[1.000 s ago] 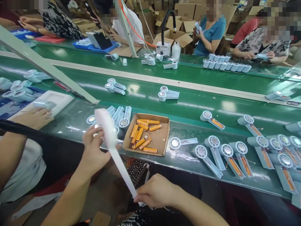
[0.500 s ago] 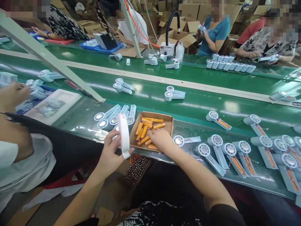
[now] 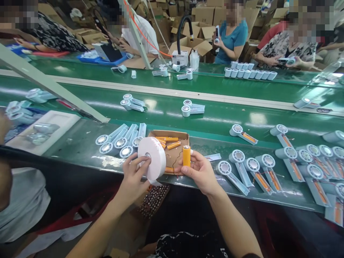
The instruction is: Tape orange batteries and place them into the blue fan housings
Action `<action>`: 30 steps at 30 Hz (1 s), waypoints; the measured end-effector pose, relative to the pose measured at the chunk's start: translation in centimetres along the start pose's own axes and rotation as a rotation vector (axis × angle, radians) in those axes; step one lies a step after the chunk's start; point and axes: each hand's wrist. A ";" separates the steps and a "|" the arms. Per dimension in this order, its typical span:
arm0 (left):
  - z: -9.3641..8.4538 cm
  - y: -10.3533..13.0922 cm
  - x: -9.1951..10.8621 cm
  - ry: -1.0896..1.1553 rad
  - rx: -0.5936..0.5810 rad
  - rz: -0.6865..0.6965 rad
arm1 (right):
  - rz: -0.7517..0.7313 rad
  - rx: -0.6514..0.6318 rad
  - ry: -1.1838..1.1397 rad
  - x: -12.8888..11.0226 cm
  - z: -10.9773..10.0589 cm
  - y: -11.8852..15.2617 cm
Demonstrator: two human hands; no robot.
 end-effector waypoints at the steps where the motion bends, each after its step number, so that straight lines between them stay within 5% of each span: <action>1: 0.0 -0.2 0.1 -0.015 0.001 0.011 | -0.016 0.020 -0.039 0.0 0.2 0.2; 10: -0.5 -0.7 1.6 -0.137 -0.005 0.105 | -0.346 0.230 0.201 -0.8 -0.2 0.2; 18: 0.3 0.2 3.0 -0.166 -0.024 0.143 | -0.472 0.451 0.223 2.4 0.4 -0.4; 24: 0.1 -0.8 3.5 -0.195 0.018 0.152 | -0.290 0.380 0.195 4.4 0.0 1.3; 30: -0.7 -1.0 2.7 -0.255 0.001 0.230 | 0.032 0.113 0.241 -0.4 -2.0 -0.1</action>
Point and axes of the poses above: each hand's wrist, its own y-axis away from the middle knuckle, its own z-axis out of the palm, x = y × z, and after that the axes turned 10 degrees about -y, right-handed
